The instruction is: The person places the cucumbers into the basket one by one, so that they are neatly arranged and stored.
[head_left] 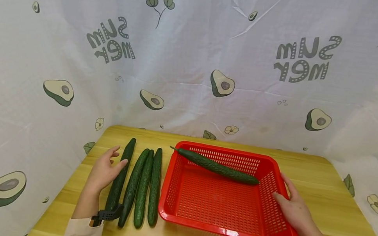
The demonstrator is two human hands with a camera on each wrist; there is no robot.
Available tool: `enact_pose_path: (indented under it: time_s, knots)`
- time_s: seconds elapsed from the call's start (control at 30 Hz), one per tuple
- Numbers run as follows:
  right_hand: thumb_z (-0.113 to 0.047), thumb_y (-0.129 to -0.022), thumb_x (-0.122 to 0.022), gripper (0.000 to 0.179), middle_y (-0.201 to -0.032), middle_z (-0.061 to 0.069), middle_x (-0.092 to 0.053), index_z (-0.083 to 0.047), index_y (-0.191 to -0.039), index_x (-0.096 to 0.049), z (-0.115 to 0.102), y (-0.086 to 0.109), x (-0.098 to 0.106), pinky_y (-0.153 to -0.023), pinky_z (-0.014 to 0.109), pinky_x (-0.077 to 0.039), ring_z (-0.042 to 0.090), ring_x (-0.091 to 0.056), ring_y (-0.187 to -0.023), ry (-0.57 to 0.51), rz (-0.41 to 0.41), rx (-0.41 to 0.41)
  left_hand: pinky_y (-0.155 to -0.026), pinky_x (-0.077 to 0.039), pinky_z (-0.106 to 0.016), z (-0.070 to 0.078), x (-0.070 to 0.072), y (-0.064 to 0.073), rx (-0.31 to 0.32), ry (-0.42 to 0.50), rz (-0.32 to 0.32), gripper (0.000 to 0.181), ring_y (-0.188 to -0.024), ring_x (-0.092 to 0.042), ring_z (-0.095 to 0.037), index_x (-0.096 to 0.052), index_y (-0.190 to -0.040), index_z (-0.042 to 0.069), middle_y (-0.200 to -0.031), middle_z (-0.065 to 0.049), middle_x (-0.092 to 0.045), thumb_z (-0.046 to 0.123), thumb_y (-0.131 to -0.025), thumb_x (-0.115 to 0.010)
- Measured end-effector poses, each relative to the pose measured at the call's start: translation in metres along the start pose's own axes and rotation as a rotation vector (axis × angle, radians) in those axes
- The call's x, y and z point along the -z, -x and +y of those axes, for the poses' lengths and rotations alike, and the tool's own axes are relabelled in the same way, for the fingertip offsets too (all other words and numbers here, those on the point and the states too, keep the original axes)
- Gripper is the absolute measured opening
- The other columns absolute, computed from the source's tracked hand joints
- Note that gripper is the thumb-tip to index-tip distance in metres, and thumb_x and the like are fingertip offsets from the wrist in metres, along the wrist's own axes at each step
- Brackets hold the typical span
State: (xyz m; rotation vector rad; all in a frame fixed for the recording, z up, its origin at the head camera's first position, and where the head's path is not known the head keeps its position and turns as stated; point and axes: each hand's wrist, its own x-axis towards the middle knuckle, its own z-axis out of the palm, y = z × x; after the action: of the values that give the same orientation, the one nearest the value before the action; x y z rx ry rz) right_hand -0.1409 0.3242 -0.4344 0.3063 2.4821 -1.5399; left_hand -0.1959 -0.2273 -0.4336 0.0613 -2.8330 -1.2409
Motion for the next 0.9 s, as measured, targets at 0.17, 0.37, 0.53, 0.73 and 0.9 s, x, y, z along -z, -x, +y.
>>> enact_pose_path:
  time_s: [0.17,0.37,0.53,0.73,0.9]
  knots:
    - [-0.029,-0.110,-0.043,0.075,-0.131,0.038,-0.048,-0.028,-0.165,0.009,-0.001,0.000,0.000,-0.066,0.044,-0.063,0.022,-0.072,-0.078,0.003,-0.001,-0.003,-0.097,-0.051,-0.061,-0.013,-0.005,-0.005,0.054,-0.032,-0.067,0.075,-0.124,-0.056,-0.054,-0.028,-0.160,-0.001,-0.152,-0.036,-0.042,0.027,-0.100,-0.065]
    - [-0.030,-0.110,-0.042,0.075,-0.130,0.038,-0.049,-0.028,-0.165,0.009,0.000,0.000,0.001,-0.066,0.044,-0.063,0.022,-0.072,-0.077,0.009,0.001,-0.007,-0.099,-0.048,-0.065,-0.020,-0.014,-0.008,0.068,-0.063,-0.098,0.075,-0.127,-0.053,-0.056,-0.029,-0.159,-0.001,-0.149,-0.040,-0.043,0.026,-0.099,-0.066]
    - [-0.029,-0.110,-0.042,0.075,-0.133,0.039,-0.046,-0.029,-0.164,0.009,0.001,0.000,0.001,-0.066,0.044,-0.063,0.021,-0.072,-0.078,0.010,0.001,-0.007,-0.103,-0.044,-0.067,-0.023,-0.020,-0.008,0.062,-0.115,-0.137,0.072,-0.135,-0.046,-0.057,-0.033,-0.159,0.003,-0.150,-0.039,-0.042,0.025,-0.099,-0.066]
    - [-0.029,-0.110,-0.042,0.075,-0.134,0.040,-0.045,-0.028,-0.165,0.009,0.002,-0.001,0.000,-0.066,0.044,-0.063,0.021,-0.072,-0.078,0.009,0.002,-0.002,-0.101,-0.045,-0.069,-0.024,-0.022,-0.007,0.071,-0.183,-0.151,0.074,-0.131,-0.046,-0.060,-0.035,-0.159,0.004,-0.148,-0.041,-0.043,0.022,-0.096,-0.068]
    - [-0.028,-0.109,-0.043,0.076,-0.134,0.040,-0.045,-0.027,-0.165,0.009,0.001,-0.002,0.000,-0.066,0.045,-0.063,0.022,-0.072,-0.078,-0.006,-0.002,0.008,-0.099,-0.045,-0.069,-0.023,-0.022,-0.005,0.077,-0.195,-0.148,0.078,-0.129,-0.048,-0.061,-0.033,-0.159,0.004,-0.146,-0.042,-0.044,0.020,-0.093,-0.071]
